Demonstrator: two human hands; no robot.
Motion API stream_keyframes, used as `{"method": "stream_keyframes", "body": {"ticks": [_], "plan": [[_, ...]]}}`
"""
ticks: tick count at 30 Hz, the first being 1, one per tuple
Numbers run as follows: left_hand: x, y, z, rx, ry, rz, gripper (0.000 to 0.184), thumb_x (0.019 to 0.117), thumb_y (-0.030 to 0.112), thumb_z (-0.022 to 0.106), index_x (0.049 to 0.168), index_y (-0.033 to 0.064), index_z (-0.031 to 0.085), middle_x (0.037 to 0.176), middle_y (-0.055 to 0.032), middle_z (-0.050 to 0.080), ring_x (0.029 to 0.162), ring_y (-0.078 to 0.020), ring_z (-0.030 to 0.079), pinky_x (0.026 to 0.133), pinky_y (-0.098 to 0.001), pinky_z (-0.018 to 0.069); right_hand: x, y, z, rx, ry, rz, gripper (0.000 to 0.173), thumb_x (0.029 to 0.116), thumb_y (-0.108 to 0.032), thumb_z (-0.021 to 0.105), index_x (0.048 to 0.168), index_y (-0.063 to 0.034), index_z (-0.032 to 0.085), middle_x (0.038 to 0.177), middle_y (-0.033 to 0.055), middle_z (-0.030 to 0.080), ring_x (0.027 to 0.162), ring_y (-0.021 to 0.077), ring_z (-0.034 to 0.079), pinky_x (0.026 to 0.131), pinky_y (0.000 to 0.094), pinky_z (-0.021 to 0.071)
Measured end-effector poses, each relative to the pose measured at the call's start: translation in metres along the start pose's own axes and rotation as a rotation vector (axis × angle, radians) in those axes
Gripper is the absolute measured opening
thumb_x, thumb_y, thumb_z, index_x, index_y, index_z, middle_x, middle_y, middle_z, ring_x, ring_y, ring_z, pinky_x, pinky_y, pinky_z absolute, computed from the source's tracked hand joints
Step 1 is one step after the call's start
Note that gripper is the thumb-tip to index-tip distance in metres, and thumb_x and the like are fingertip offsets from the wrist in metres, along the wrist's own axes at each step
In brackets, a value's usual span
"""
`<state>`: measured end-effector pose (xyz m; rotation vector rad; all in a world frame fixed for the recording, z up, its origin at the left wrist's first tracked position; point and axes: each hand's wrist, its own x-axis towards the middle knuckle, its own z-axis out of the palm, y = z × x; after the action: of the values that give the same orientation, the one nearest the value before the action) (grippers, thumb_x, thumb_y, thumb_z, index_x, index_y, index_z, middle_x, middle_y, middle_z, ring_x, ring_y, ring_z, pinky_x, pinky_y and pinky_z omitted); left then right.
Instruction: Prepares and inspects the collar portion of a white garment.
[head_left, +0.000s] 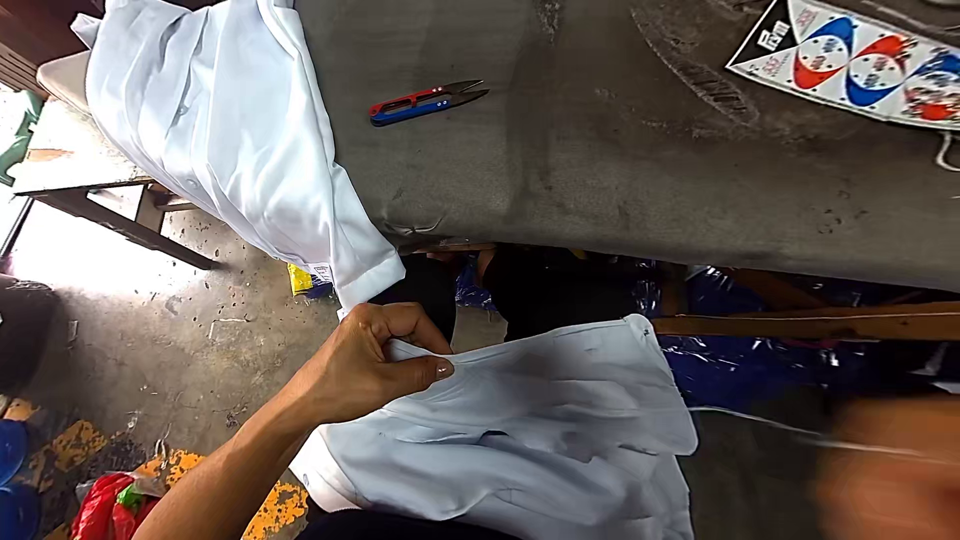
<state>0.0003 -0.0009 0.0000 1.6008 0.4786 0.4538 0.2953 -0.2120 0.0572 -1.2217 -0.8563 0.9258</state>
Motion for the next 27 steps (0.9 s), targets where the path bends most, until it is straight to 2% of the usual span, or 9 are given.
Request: {"method": "stream_keyframes", "body": {"ticks": [2, 3, 5, 8, 27], "plan": [[0.000, 0.000, 0.000, 0.008, -0.003, 0.018, 0.009, 0.0941, 0.011, 0.072, 0.098, 0.0026, 0.074, 0.090, -0.0001, 0.069, 0.080, -0.0038, 0.063, 0.069, -0.0193, 0.0533, 0.018, 0.031, 0.048, -0.115, -0.307, -0.090, 0.013, 0.1017, -0.010, 0.063, 0.109, -0.0107, 0.074, 0.095, 0.0000, 0.075, 0.076, 0.0063, 0.071, 0.066, 0.0210, 0.0610], [0.000, 0.001, 0.000, 0.009, -0.002, 0.020, 0.009, 0.0941, 0.010, 0.072, 0.098, 0.0023, 0.074, 0.090, -0.0003, 0.068, 0.080, -0.0039, 0.063, 0.070, -0.0194, 0.0536, 0.021, 0.049, 0.069, -0.188, -0.356, -0.150, 0.012, 0.1026, -0.011, 0.063, 0.108, -0.0085, 0.073, 0.093, -0.0003, 0.074, 0.073, 0.0041, 0.069, 0.063, 0.0190, 0.0600], [-0.002, 0.002, 0.000, 0.012, 0.001, 0.011, 0.009, 0.0941, 0.010, 0.072, 0.098, 0.0024, 0.074, 0.090, 0.0000, 0.068, 0.080, -0.0037, 0.064, 0.070, -0.0191, 0.0542, 0.020, 0.076, 0.095, -0.273, -0.352, -0.190, 0.014, 0.1025, -0.013, 0.062, 0.105, -0.0060, 0.074, 0.089, 0.0000, 0.074, 0.069, 0.0027, 0.067, 0.059, 0.0175, 0.0575], [-0.002, 0.002, 0.000, 0.006, 0.003, 0.007, 0.009, 0.0940, 0.010, 0.072, 0.099, 0.0020, 0.074, 0.090, -0.0006, 0.069, 0.080, -0.0040, 0.064, 0.070, -0.0196, 0.0544, 0.022, 0.089, 0.108, -0.303, -0.303, -0.175, 0.014, 0.1018, -0.014, 0.063, 0.104, -0.0049, 0.074, 0.090, 0.0004, 0.074, 0.071, 0.0024, 0.068, 0.060, 0.0165, 0.0569], [-0.002, -0.001, 0.000, -0.018, -0.015, -0.003, 0.009, 0.0941, 0.009, 0.071, 0.099, 0.0024, 0.074, 0.091, 0.0004, 0.068, 0.081, -0.0028, 0.063, 0.070, -0.0186, 0.0535, 0.032, 0.088, 0.107, -0.421, -0.278, -0.219, 0.015, 0.1009, -0.015, 0.063, 0.102, -0.0057, 0.075, 0.088, -0.0014, 0.073, 0.074, -0.0008, 0.066, 0.063, 0.0133, 0.0546]]}}
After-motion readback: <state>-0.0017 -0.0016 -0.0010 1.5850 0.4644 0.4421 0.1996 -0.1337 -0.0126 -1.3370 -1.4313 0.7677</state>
